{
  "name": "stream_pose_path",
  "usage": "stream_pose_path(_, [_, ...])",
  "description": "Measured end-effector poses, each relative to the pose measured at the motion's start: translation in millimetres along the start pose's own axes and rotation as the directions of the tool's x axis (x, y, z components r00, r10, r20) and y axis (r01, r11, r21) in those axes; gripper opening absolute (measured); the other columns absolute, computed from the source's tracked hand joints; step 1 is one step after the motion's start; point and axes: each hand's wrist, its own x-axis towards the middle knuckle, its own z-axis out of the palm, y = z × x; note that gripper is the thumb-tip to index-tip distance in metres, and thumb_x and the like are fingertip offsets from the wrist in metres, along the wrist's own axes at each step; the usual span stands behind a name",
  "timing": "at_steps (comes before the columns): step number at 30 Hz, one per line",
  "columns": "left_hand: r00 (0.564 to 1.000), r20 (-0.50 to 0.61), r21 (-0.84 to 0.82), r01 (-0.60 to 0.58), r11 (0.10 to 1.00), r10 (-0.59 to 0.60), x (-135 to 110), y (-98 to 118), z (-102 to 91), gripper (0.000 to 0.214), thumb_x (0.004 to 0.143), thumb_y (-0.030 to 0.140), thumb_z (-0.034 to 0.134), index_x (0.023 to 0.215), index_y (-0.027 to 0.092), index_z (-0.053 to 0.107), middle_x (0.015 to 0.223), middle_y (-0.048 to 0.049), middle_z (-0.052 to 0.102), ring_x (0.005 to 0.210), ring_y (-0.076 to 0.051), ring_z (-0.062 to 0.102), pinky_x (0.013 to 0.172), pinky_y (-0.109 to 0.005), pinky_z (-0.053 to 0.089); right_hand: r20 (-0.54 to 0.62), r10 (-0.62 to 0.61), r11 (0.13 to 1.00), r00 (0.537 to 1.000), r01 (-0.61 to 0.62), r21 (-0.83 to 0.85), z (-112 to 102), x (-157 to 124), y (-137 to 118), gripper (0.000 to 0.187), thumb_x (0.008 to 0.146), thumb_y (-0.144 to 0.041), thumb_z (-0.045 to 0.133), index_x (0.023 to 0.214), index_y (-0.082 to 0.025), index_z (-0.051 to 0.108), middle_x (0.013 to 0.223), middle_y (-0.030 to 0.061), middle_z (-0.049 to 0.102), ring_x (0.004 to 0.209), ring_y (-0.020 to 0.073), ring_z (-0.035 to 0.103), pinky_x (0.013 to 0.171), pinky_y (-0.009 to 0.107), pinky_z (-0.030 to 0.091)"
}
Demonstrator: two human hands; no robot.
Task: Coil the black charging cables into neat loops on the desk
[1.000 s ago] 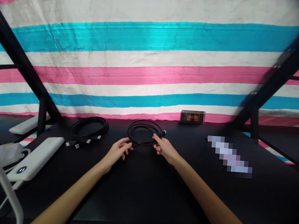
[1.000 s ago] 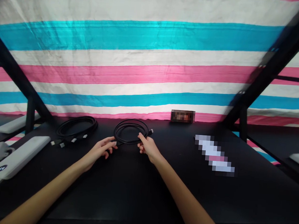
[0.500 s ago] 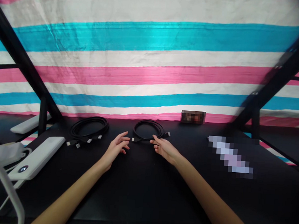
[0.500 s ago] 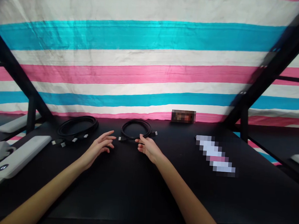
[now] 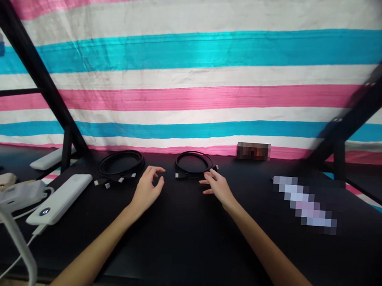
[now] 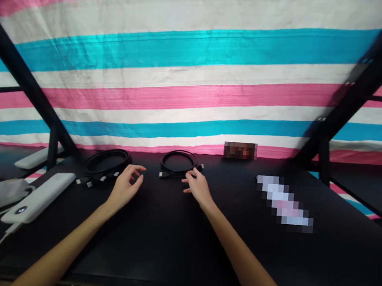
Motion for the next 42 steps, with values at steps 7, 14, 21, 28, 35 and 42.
stream_pose_path(7, [0.972,-0.205,0.551,0.021,0.835,0.111,13.7,-24.0,-24.4,0.027,0.084,0.021,0.044,0.105,0.017,0.061,0.111,-0.0122,0.061,0.105,-0.029,0.052,0.087,-0.042,0.037,-0.12,-0.319,0.892,0.94,0.255,-0.373,-5.6,-5.2,3.2,0.047,0.074,-0.027,0.054,0.121,-0.021,0.053,0.122,0.0104,0.045,0.066,0.0119,0.057,0.057,0.03,0.052])
stream_pose_path(14, [0.991,-0.127,0.737,0.075,0.671,0.029,12.4,-59.1,-19.8,0.041,0.084,0.027,0.044,0.118,0.008,0.056,0.115,-0.021,0.06,0.109,-0.034,0.051,0.089,-0.044,0.037,0.073,-0.458,0.758,0.886,0.432,-0.489,-2.3,-14.0,-1.0,0.025,0.08,-0.023,0.048,0.099,-0.023,0.063,0.115,0.0071,0.053,0.071,0.0141,0.061,0.078,0.036,0.049])
stream_pose_path(21, [0.991,-0.13,0.78,0.088,0.62,0.022,12.5,-65.0,-21.6,0.043,0.087,0.026,0.037,0.117,0.003,0.056,0.112,-0.0218,0.062,0.105,-0.033,0.055,0.09,-0.041,0.037,0.384,-0.39,0.467,0.837,0.539,-0.701,0.6,-18.2,5.5,0.043,0.086,-0.026,0.046,0.127,-0.019,0.054,0.138,0.0115,0.048,0.131,0.0244,0.036,0.106,0.045,0.026])
stream_pose_path(28, [0.993,-0.108,0.772,0.109,0.626,-0.039,15.2,-69.5,-31.6,0.039,0.088,0.025,0.035,0.112,0.009,0.061,0.102,-0.0166,0.066,0.092,-0.029,0.061,0.082,-0.037,0.039,0.458,-0.326,0.406,0.827,0.56,-0.722,-1.4,-18.5,6.0,0.047,0.088,-0.025,0.042,0.135,-0.019,0.047,0.143,0.0102,0.041,0.136,0.0232,0.029,0.11,0.049,0.016])
stream_pose_path(35, [0.974,-0.149,0.725,0.225,0.651,-0.17,18.2,-69.4,-37.6,0.047,0.084,0.042,0.04,0.11,0.008,0.062,0.102,-0.0179,0.067,0.099,-0.033,0.059,0.088,-0.042,0.037,0.414,-0.393,0.502,0.821,0.568,-0.652,-4.3,-15.6,8.4,0.045,0.086,-0.024,0.047,0.13,-0.017,0.051,0.14,0.0135,0.045,0.134,0.0228,0.033,0.11,0.048,0.018])
stream_pose_path(42, [0.955,-0.116,0.658,0.28,0.7,-0.273,23.3,-74.7,-46.5,0.044,0.086,0.039,0.037,0.11,0.014,0.063,0.105,-0.0127,0.069,0.101,-0.028,0.061,0.088,-0.036,0.04,0.392,-0.434,0.515,0.811,0.58,-0.631,-6.8,-14.3,4.8,0.036,0.086,-0.023,0.048,0.12,-0.02,0.058,0.131,0.0112,0.054,0.125,0.0206,0.044,0.109,0.046,0.02])
